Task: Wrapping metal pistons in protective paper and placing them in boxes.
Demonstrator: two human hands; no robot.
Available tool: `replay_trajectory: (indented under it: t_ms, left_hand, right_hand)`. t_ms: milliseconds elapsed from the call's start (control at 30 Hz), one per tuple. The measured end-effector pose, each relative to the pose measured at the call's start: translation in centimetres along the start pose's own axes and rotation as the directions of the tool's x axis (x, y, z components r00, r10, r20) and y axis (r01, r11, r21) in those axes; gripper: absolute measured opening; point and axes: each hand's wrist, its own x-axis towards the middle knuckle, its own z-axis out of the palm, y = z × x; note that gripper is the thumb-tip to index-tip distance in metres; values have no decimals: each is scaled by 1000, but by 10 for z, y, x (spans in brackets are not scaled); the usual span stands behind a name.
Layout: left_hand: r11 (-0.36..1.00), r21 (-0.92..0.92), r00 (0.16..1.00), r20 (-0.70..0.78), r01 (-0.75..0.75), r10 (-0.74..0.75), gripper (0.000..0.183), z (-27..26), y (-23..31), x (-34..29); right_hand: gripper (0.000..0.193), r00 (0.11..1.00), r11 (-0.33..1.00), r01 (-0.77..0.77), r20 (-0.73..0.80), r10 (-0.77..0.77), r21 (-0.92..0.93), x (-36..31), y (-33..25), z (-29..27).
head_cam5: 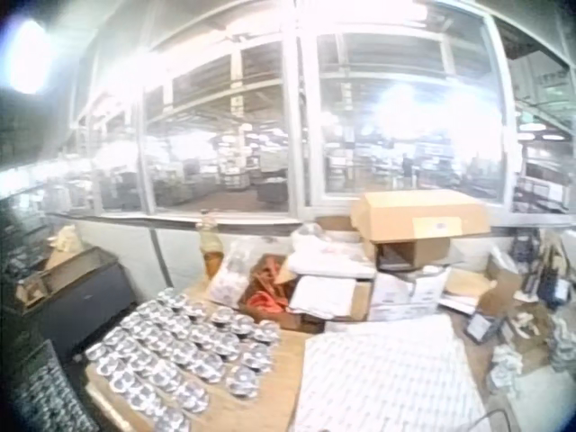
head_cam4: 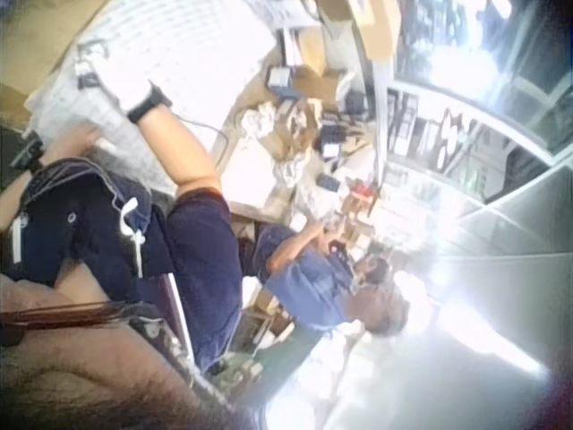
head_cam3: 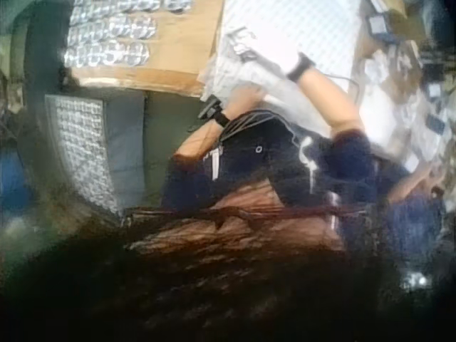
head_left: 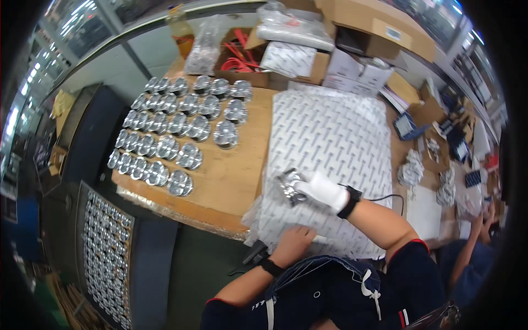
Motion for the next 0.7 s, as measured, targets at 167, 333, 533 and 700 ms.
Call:
replay_trajectory:
  t_ms: [167,333,533,700]
  left_hand:
    - [992,77,993,56,-104,100,12,-19,15,16]
    - [955,189,973,75,-230,220,12,-39,33,40]
    - [952,304,938,336,-25,-83,18,-44,45,76]
    - [985,-159,976,-217,-65,29,47,7,-1,99]
  right_hand:
    - [32,975,895,-198,-11,220,400,-93,110,-1]
    - [31,972,895,-222,10,236,388,-129,94,-2]
    - [53,986,986,-164,-42,163,-29,-114,109,-5]
    - [38,986,982,162,18,-164,96,-114,126,-19]
